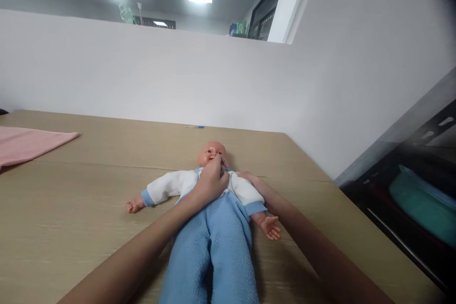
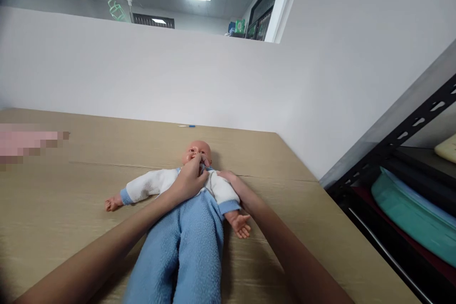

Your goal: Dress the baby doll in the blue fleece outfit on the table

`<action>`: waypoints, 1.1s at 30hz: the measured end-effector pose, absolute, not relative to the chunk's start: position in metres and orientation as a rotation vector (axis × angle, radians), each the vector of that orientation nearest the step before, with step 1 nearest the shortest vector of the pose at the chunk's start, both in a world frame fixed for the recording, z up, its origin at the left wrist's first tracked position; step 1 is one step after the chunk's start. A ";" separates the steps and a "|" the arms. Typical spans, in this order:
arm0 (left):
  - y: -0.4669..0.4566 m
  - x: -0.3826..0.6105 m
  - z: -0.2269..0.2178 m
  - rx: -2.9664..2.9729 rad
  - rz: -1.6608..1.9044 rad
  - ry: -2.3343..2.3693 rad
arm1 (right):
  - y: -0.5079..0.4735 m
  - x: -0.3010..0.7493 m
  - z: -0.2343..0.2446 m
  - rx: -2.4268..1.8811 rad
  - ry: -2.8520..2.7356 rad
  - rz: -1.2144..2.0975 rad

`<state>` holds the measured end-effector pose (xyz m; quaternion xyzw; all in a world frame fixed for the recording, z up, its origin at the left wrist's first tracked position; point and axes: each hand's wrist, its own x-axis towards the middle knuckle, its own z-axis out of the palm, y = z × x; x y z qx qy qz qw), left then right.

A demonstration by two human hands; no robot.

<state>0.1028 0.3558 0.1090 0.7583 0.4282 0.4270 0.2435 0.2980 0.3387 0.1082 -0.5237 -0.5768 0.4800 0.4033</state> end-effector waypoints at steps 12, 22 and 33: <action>0.355 0.104 0.108 2.114 1.131 1.177 | 0.286 0.384 0.126 -1.484 -1.829 1.054; 0.346 0.104 0.116 2.307 1.000 1.305 | 0.299 0.407 0.088 -1.489 -1.716 0.710; 0.338 0.105 0.128 2.666 0.949 1.467 | 0.245 0.317 0.102 -1.223 -1.875 0.991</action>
